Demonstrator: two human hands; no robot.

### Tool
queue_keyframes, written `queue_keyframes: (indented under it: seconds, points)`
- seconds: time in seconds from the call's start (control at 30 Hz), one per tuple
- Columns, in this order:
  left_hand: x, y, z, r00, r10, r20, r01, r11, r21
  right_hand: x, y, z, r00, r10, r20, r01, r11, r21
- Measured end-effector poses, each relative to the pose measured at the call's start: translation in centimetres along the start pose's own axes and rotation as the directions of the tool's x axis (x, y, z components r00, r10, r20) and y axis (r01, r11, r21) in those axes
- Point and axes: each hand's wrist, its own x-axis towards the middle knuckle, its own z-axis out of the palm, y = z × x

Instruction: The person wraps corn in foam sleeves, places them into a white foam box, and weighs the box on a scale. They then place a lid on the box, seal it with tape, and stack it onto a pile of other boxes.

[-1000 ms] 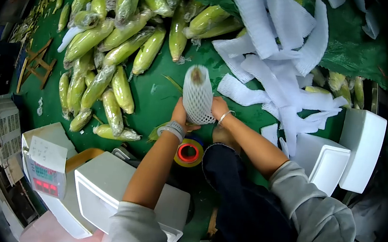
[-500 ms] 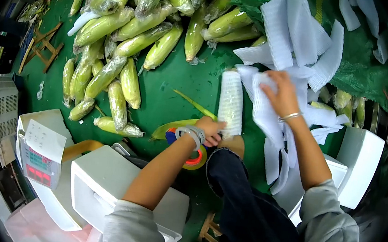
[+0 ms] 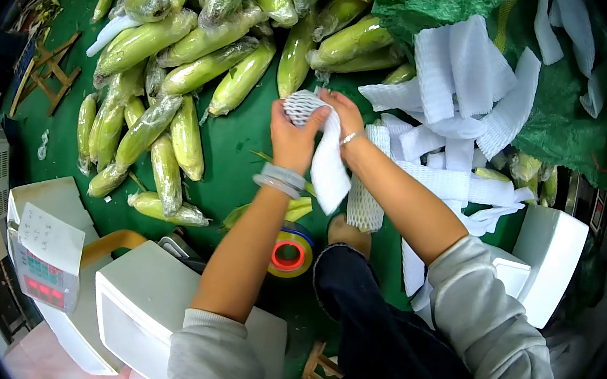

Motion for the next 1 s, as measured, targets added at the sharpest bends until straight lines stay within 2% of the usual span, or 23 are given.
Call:
queue_keyframes:
  seconds: [0.03, 0.07, 0.1, 0.13, 0.17, 0.23, 0.27, 0.3, 0.37, 0.4, 0.43, 0.47, 0.5, 0.53, 0.57, 0.63, 0.7, 0.77, 0.83, 0.87, 0.9, 0.97, 1.0]
  points:
    - [0.8, 0.1, -0.8, 0.994, -0.078, 0.074, 0.082, 0.995, -0.057, 2.9, 0.6, -1.5, 1.000, 0.002, -0.002, -0.002, 1.000, -0.006]
    - [2.1, -0.3, -1.8, 0.950, -0.179, 0.256, 0.235, 0.949, -0.210, 6.6, 1.3, -3.4, 1.000, 0.012, -0.024, -0.015, 0.991, -0.132]
    - [3.2, -0.5, -2.9, 0.920, -0.187, 0.344, 0.280, 0.929, -0.243, 7.1, 0.7, -2.9, 0.999, 0.019, -0.047, -0.030, 0.966, -0.256]
    - [4.5, -0.7, -4.1, 0.916, -0.209, 0.342, 0.305, 0.916, -0.259, 7.1, 0.3, -2.7, 0.986, 0.168, 0.011, -0.168, 0.985, -0.033]
    - [6.0, -1.4, -5.2, 0.913, -0.227, 0.340, 0.328, 0.903, -0.277, 6.4, -0.2, -1.4, 0.985, 0.170, 0.008, -0.169, 0.985, -0.039]
    - [9.0, -3.2, -6.0, 0.977, -0.208, 0.050, 0.214, 0.938, -0.272, 5.8, -0.4, 0.1, 0.985, 0.138, 0.106, -0.074, 0.882, -0.465]
    - [10.3, -4.7, -5.8, 0.978, -0.164, -0.129, 0.148, 0.981, -0.123, 7.5, 0.3, -0.9, 0.964, 0.080, 0.254, 0.136, 0.670, -0.730]
    - [11.8, -6.6, -6.9, 0.989, 0.105, -0.100, -0.040, 0.861, 0.507, 6.9, -0.2, -0.2, 0.935, -0.133, 0.330, 0.353, 0.229, -0.907]
    - [13.1, -8.8, -5.8, 0.989, 0.140, 0.051, -0.133, 0.675, 0.726, 7.3, 1.1, 0.4, 0.859, -0.393, 0.329, 0.329, -0.069, -0.942]
    - [15.3, -12.1, -6.5, 0.975, 0.113, 0.194, -0.224, 0.554, 0.802, 7.6, 1.8, 0.6, 0.862, -0.395, 0.319, 0.319, -0.067, -0.945]
    - [15.9, -12.3, -6.6, 0.974, 0.106, 0.200, -0.225, 0.556, 0.800, 7.8, 2.6, 0.6, 0.855, -0.456, 0.246, 0.320, 0.092, -0.943]
    - [16.1, -12.4, -6.8, 0.929, 0.180, 0.325, -0.368, 0.557, 0.744, 7.8, 3.0, 0.6, 0.848, -0.503, 0.167, 0.326, 0.248, -0.912]
    - [15.5, -10.4, -6.3, 0.861, 0.256, 0.440, -0.504, 0.545, 0.670, 7.5, 2.9, 0.7, 0.848, -0.503, 0.165, 0.325, 0.249, -0.912]
    - [13.4, -8.9, -5.6, 0.954, 0.083, 0.287, -0.090, 0.996, 0.011, 7.2, 2.8, 0.8, 0.844, -0.513, 0.155, 0.332, 0.275, -0.902]
    - [12.7, -7.6, -5.7, 0.992, -0.060, 0.111, 0.055, 0.997, 0.047, 6.6, 2.4, 1.0, 0.839, -0.525, 0.143, 0.340, 0.300, -0.891]
    - [9.9, -2.9, -5.3, 0.979, -0.153, 0.134, 0.135, 0.982, 0.133, 3.1, 0.6, 1.7, 0.835, -0.518, 0.187, 0.360, 0.257, -0.897]
    - [5.7, 1.8, -3.3, 0.992, -0.119, 0.030, 0.122, 0.988, -0.098, -1.2, -0.9, 2.2, 0.832, -0.498, 0.245, 0.492, 0.457, -0.741]
    - [1.9, 4.0, -3.5, 0.984, -0.169, 0.062, 0.172, 0.984, -0.049, -5.7, -1.5, 2.1, 0.881, -0.431, 0.196, 0.442, 0.599, -0.668]
    - [-1.5, 4.6, -3.7, 0.972, -0.220, 0.084, 0.220, 0.976, 0.011, -9.0, -1.0, 1.3, 0.881, -0.429, 0.201, 0.454, 0.645, -0.615]
    - [-2.8, 4.7, -3.5, 0.950, -0.308, 0.051, 0.310, 0.951, -0.023, -10.1, -0.7, 0.8, 0.943, -0.323, 0.085, 0.300, 0.709, -0.638]
    - [-3.5, 4.7, -3.3, 0.918, -0.396, 0.023, 0.396, 0.916, -0.060, -10.0, 0.0, 0.3, 0.941, -0.327, 0.084, 0.304, 0.714, -0.630]
    - [-3.8, 3.9, -3.6, 0.934, -0.357, 0.032, 0.357, 0.934, -0.005, -9.5, 1.0, 0.3, 0.913, -0.408, -0.003, 0.353, 0.792, -0.498]
    - [-3.8, 3.2, -3.8, 0.948, -0.315, 0.039, 0.314, 0.949, 0.034, -9.8, 0.1, 0.9, 0.918, -0.394, -0.033, 0.291, 0.729, -0.619]
